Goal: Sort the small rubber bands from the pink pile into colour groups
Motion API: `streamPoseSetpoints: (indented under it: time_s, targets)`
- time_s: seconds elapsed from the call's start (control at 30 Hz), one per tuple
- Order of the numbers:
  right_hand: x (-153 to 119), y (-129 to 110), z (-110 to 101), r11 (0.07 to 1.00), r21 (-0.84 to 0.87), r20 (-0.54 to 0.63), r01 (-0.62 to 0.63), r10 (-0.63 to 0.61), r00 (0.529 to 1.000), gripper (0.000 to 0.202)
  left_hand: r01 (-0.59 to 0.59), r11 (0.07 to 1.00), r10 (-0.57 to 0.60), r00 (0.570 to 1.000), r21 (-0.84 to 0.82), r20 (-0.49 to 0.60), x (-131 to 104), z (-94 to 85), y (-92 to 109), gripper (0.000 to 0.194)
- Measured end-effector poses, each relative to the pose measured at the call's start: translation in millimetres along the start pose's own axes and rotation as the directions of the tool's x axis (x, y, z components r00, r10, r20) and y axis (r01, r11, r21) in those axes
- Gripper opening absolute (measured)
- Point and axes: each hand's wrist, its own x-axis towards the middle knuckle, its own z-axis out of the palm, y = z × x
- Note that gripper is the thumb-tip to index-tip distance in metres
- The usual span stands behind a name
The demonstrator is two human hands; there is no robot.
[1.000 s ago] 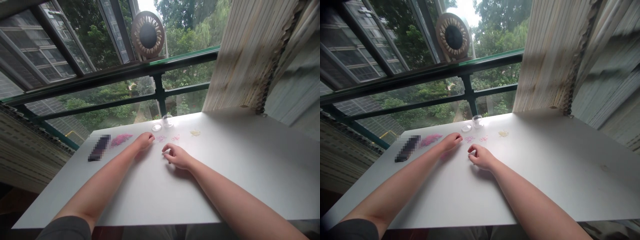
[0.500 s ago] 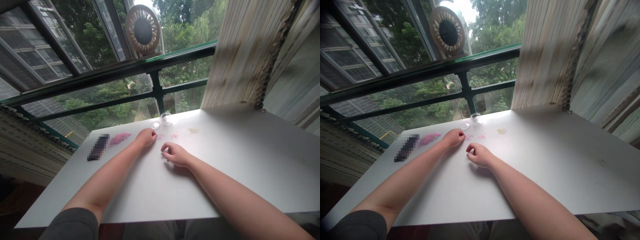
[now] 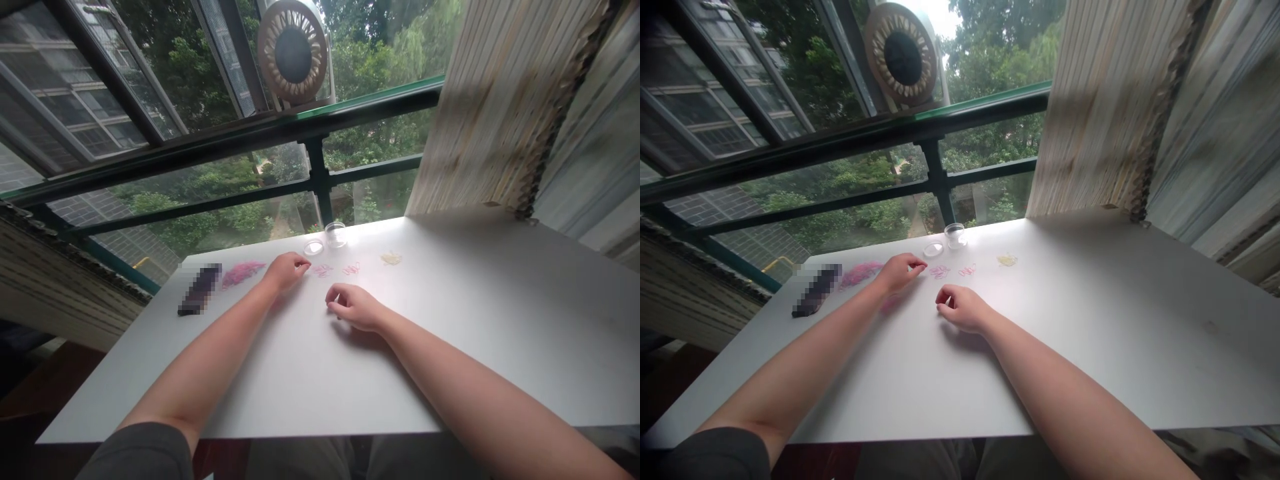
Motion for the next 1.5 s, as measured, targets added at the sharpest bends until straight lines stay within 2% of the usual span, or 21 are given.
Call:
streamPoseSetpoints:
  time_s: [0.17,0.3,0.43,0.53,0.67,0.77,0.87,1.07,1.23,1.4,1.5]
  targets:
    - [-0.3,-0.9,0.0,1.0,0.002,0.002,-0.001,0.001,1.0,0.012,0.016,0.997,-0.02,0.999,-0.08,-0.049,-5.0,-4.8,-3.2,0.027]
    - [-1.1,-0.9,-0.1,1.0,0.0,0.005,-0.002,0.002,1.0,0.013,0.042,0.993,-0.053,0.993,-0.109,-0.106,-16.2,-15.1,-7.5,0.027]
    - [-1.7,-1.0,-0.3,1.0,-0.006,0.009,0.002,-0.002,1.0,0.013,0.11,0.985,-0.132,0.975,-0.131,-0.18,-41.2,-25.8,-29.8,0.026]
    - [-2.1,-1.9,-0.6,1.0,-0.006,0.01,0.002,-0.002,1.0,0.013,0.19,0.964,-0.235,0.938,-0.187,-0.256,-63.2,-29.3,-56.3,0.027]
    - [-2.7,-3.5,-1.2,1.0,-0.016,0.01,-0.006,0.006,1.0,0.012,0.315,0.92,-0.38,0.858,-0.232,-0.345,-87.6,-28.2,-86.3,0.027]
    - [-3.0,-3.5,-0.7,1.0,-0.011,0.008,-0.016,0.016,1.0,0.013,0.393,0.888,-0.459,0.789,-0.238,-0.41,-99.5,-26.3,-98.9,0.027]
    - [-3.3,-2.3,0.4,1.0,-0.011,0.001,-0.021,0.021,1.0,0.012,0.421,0.874,-0.485,0.757,-0.242,-0.437,-105.3,-25.8,-105.7,0.027]
    - [-4.1,3.0,2.5,0.998,0.0,0.013,-0.059,0.059,0.998,0.013,0.426,0.864,-0.503,0.756,-0.269,-0.419,-103.6,-24.7,-117.3,0.026]
    - [-4.4,4.2,2.8,0.998,-0.026,0.026,-0.057,0.057,0.998,0.014,0.409,0.876,-0.482,0.751,-0.255,-0.451,-101.1,-19.7,-128.8,0.028]
    - [-6.1,2.5,1.9,0.995,-0.056,0.049,-0.078,0.081,0.995,0.016,0.406,0.898,-0.438,0.8,-0.167,-0.41,-98.2,-13.9,-131.2,0.027]
    - [-6.3,2.7,1.7,0.995,-0.066,0.052,-0.076,0.08,0.995,0.016,0.444,0.889,-0.45,0.809,-0.11,-0.377,-94.5,-12.0,-129.3,0.024]
